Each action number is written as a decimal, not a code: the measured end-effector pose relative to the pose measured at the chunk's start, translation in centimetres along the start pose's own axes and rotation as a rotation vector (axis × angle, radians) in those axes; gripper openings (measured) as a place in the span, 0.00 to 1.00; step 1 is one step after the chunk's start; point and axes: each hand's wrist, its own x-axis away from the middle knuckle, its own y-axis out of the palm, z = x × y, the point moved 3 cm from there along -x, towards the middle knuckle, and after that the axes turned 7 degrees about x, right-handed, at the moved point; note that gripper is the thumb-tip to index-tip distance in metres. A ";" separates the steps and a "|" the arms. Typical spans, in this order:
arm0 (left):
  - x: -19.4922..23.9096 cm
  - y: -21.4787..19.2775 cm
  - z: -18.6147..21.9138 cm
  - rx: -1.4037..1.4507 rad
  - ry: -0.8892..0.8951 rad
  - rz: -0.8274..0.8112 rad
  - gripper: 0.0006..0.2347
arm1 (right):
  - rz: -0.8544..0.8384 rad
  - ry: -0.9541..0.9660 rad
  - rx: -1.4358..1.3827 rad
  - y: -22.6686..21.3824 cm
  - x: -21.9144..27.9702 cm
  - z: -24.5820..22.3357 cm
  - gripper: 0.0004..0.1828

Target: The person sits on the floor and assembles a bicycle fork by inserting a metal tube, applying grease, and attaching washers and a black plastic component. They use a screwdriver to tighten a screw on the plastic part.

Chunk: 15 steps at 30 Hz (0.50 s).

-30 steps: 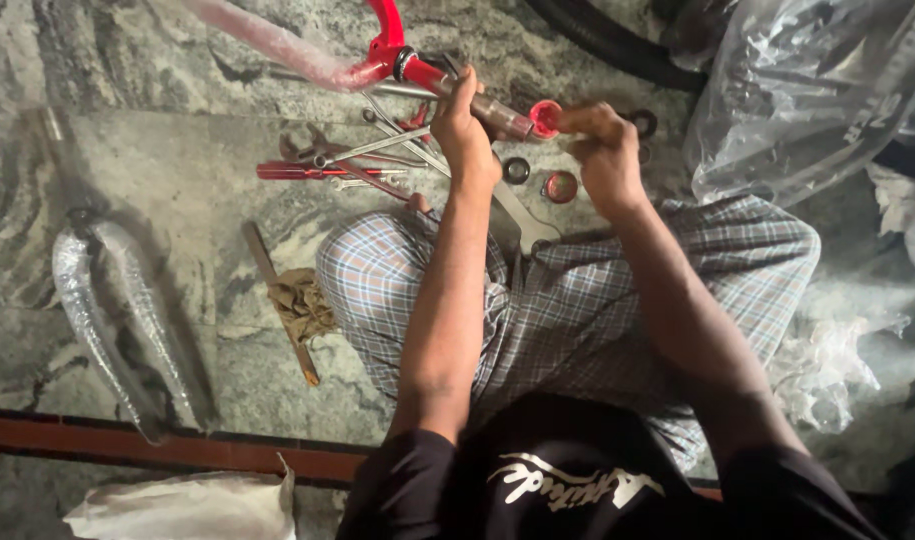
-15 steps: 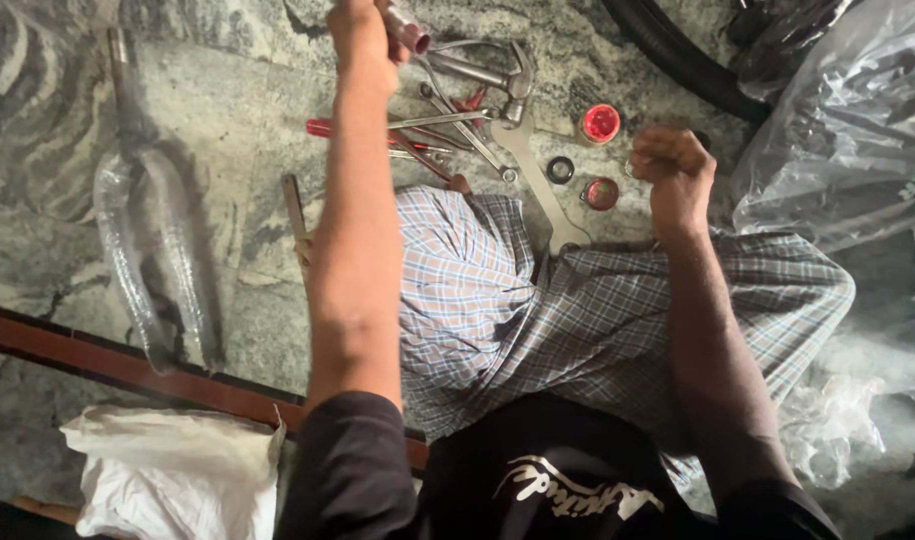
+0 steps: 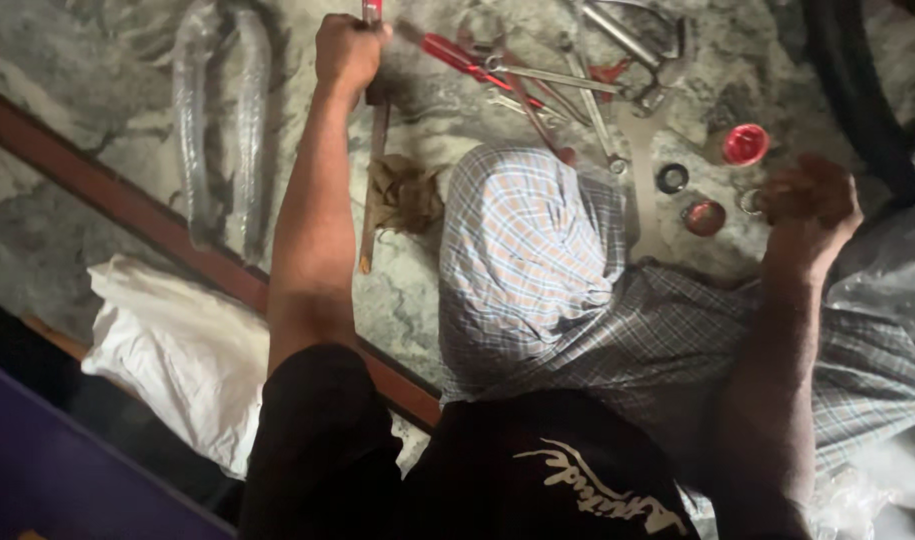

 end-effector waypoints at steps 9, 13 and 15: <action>1.8 -3.0 -1.9 -0.263 -0.203 0.067 0.13 | -0.029 -0.034 0.166 0.4 0.1 0.7 0.12; 2.7 -2.6 -0.7 -0.219 -0.218 0.004 0.14 | -0.035 -0.046 0.180 0.3 0.2 0.3 0.16; 3.3 -2.1 -0.1 -0.166 -0.240 -0.041 0.15 | -0.020 -0.028 0.117 0.3 0.3 0.3 0.14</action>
